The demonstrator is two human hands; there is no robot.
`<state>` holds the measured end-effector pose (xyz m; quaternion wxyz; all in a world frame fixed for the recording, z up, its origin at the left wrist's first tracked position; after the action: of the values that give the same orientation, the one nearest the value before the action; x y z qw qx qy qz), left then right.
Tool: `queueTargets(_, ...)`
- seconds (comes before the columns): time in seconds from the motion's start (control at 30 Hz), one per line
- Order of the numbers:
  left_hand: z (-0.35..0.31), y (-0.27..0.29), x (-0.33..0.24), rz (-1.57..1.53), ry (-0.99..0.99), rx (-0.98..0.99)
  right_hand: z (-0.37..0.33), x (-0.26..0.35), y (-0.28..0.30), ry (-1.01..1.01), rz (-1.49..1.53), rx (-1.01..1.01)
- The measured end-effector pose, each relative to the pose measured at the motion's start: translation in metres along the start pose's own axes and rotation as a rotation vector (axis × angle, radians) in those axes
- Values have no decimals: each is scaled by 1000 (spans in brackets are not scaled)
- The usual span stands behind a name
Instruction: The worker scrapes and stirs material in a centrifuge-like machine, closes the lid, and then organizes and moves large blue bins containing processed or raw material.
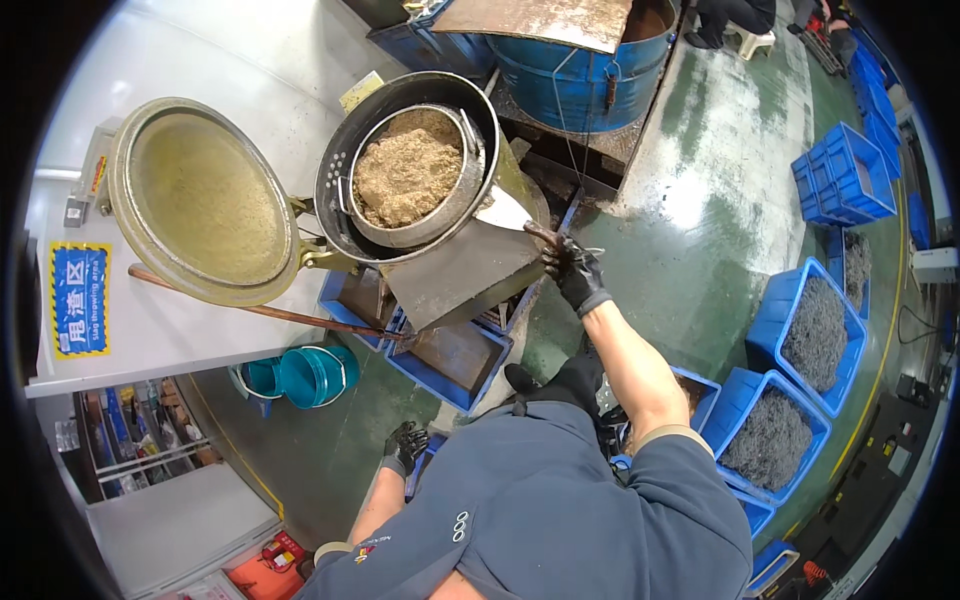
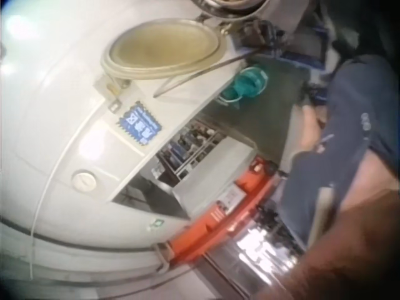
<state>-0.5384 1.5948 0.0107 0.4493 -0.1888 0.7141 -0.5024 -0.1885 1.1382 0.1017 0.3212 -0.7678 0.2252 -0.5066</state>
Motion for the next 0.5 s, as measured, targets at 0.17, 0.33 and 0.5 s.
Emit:
queueTargets(0.17, 10, -1, 23, 153, 169, -1147, 3, 62, -39, 6, -177, 36)
queueTargets(0.33, -16, -13, 60, 1, 98, -1220, 99, 122, -97, 264, -578, 58)
queueTargets(0.5, -7, -72, 109, -169, 2, -1589, 169, 104, -133, 402, -1383, 124)
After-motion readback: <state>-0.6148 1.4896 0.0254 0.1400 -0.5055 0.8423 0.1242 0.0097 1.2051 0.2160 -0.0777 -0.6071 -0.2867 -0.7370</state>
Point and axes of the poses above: each hand's wrist, its own z-axis towards the middle knuckle, its own y-axis out of the back of the hand, x = y × z, the point moved 7 cm from there along z, towards the middle knuckle, and after that the axes turned 11 degrees about -z, right-handed, at the moved point
